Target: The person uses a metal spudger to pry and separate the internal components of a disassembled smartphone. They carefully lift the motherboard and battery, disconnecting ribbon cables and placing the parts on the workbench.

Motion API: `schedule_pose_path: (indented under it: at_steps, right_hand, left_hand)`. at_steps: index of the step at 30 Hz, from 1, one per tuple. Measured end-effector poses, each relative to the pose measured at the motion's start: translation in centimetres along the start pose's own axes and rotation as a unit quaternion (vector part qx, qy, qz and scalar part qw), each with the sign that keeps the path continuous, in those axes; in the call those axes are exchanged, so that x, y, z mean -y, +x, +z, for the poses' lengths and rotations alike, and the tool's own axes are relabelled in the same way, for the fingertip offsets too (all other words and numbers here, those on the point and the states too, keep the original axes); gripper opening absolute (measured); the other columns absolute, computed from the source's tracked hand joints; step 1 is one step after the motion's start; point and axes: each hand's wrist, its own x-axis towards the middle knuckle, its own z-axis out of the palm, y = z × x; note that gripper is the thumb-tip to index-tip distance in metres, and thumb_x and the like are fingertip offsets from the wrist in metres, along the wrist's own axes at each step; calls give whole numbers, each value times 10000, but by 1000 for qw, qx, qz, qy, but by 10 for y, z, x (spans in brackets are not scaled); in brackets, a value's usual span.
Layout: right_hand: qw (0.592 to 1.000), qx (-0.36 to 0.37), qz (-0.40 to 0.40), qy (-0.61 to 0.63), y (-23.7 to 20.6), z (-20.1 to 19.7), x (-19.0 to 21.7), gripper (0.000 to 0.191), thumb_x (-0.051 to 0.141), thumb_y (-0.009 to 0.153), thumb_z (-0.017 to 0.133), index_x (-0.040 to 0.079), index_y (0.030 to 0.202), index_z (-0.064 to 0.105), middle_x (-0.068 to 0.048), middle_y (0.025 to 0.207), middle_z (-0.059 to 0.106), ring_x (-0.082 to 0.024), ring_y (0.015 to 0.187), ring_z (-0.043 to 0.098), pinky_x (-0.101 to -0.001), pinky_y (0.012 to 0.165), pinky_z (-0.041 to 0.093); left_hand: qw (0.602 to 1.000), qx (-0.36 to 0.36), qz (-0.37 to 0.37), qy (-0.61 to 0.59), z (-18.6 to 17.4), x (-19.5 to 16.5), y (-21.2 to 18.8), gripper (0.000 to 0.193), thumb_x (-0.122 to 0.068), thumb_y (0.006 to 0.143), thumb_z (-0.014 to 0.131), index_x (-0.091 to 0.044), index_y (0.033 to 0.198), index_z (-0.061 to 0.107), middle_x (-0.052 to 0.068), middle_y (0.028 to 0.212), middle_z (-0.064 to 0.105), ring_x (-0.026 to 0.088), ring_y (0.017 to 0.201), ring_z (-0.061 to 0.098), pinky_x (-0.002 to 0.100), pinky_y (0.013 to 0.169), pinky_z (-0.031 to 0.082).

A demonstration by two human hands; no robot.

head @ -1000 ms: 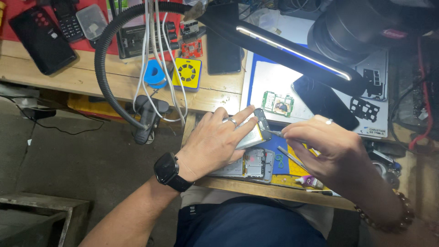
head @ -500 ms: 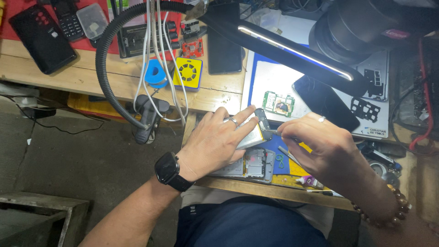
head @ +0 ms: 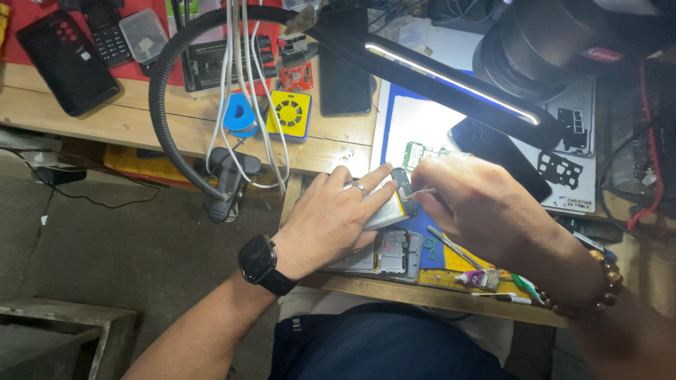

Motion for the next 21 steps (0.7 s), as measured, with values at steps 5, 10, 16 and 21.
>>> schedule_pose_path:
  at_steps: [5, 10, 16, 21]
  right_hand:
    - [992, 69, 46, -98, 1, -1, 4, 179, 231, 916, 662, 67, 928, 593, -105, 729, 611, -264, 719, 643, -402, 670, 528]
    - [966, 158, 53, -197, 7, 2, 2, 220, 276, 957, 680, 103, 838, 615, -62, 678, 622, -209, 641, 659, -366, 633, 557]
    - [993, 64, -87, -36, 13, -7, 1, 96, 103, 772, 703, 66, 807, 621, -82, 845, 650, -248, 763, 664, -363, 666, 553]
    - [991, 114, 0, -75, 11, -9, 5, 132, 162, 883, 635, 91, 994, 638, -67, 835, 680, -238, 754, 693, -361, 671, 564]
  left_hand:
    - [1000, 4, 0, -3, 1, 2, 0, 747, -281, 665, 849, -85, 1331, 574, 89, 1463, 552, 310, 925, 600, 430, 769, 524]
    - [1000, 5, 2, -13, 1, 2, 2, 748, -276, 669, 848, -80, 1335, 568, 95, 1456, 555, 308, 910, 601, 427, 771, 527]
    - [1000, 8, -1, -12, 0, 1, 1, 763, -285, 659, 863, -88, 1332, 563, 92, 1450, 556, 317, 898, 601, 438, 765, 524]
    - [1000, 5, -2, -9, 1, 1, 0, 754, -286, 650, 870, -90, 1312, 565, 91, 1459, 552, 320, 909, 600, 436, 764, 523]
